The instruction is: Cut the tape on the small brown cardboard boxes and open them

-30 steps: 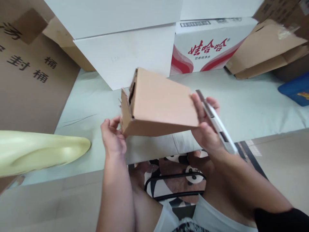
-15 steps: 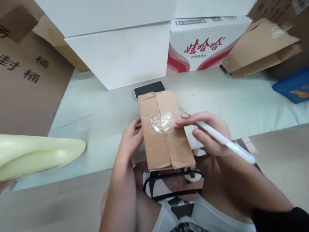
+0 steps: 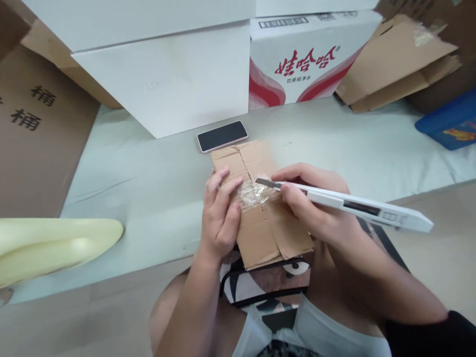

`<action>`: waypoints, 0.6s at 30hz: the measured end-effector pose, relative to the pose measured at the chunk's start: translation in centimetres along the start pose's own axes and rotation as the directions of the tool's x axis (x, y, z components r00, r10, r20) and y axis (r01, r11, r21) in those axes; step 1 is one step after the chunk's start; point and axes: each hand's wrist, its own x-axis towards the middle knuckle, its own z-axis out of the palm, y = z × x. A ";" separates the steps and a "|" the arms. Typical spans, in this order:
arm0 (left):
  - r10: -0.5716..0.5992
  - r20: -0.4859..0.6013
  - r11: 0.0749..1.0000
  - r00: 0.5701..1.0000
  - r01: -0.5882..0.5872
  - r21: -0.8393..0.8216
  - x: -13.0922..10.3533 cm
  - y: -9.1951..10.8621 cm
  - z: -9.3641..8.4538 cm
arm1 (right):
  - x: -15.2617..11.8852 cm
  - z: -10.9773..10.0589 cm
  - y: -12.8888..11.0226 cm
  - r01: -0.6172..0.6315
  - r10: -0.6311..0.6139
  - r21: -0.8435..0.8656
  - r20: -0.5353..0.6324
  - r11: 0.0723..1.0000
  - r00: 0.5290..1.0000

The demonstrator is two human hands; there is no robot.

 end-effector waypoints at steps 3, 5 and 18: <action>0.027 -0.009 1.000 1.000 -0.027 -0.007 -0.2 0.1 0.4 | 0.2 0.7 -0.1 0.045 -0.048 -0.069 -0.045 0.997 0.998; 0.027 -0.011 1.000 1.000 -0.027 -0.004 -0.2 0.1 0.5 | 0.3 1.3 0.1 0.064 -0.071 -0.114 -0.062 0.991 0.996; -0.020 -0.041 0.999 0.999 0.019 -0.028 -0.1 0.2 0.6 | 0.3 2.7 0.7 0.122 -0.138 -0.255 -0.044 0.959 0.989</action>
